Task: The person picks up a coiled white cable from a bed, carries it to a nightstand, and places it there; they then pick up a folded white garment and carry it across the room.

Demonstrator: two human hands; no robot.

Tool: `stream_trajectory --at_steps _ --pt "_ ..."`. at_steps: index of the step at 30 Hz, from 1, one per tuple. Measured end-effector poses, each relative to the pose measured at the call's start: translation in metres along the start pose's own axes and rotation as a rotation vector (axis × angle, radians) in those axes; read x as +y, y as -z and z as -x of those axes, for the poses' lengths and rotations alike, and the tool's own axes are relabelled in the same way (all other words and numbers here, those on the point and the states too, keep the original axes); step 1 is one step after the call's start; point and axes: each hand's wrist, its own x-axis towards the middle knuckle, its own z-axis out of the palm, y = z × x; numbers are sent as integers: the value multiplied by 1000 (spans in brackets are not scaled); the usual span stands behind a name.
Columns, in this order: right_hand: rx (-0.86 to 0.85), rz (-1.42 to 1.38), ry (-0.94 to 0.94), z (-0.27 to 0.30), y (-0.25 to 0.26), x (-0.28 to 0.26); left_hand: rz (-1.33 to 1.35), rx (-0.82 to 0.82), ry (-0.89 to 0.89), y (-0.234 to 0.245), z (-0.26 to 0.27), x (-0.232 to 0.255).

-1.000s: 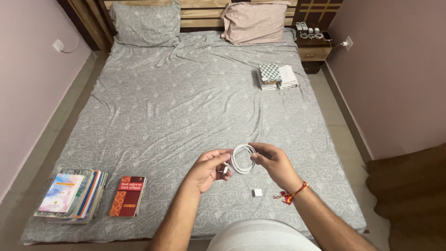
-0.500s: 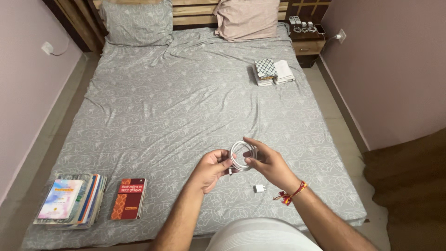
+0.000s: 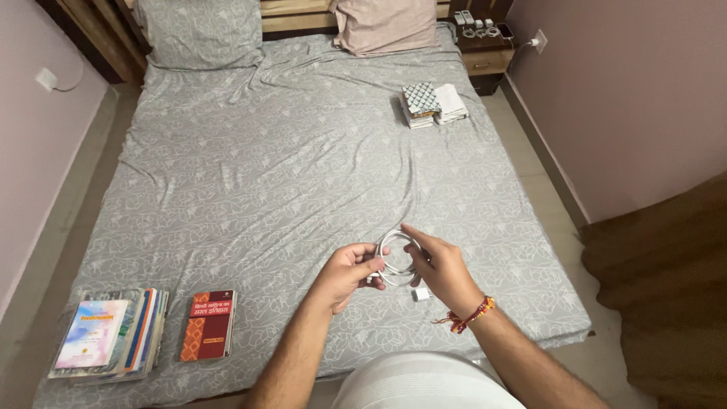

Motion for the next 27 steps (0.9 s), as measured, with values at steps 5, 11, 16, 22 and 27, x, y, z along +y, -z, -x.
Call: stream_trajectory --at_steps 5,11,16,22,27 --pt "2 -52 -39 3 -3 5 49 75 -51 0 -5 -12" --pt "39 112 83 13 -6 -1 79 9 -84 6 -5 -24" --pt "22 196 48 18 -10 -5 195 -77 -50 3 3 -18" --pt "58 302 162 20 -10 -4 174 -66 -26 -3 8 -14" --pt "30 81 -274 15 -8 -10 48 24 -11 -3 3 -11"
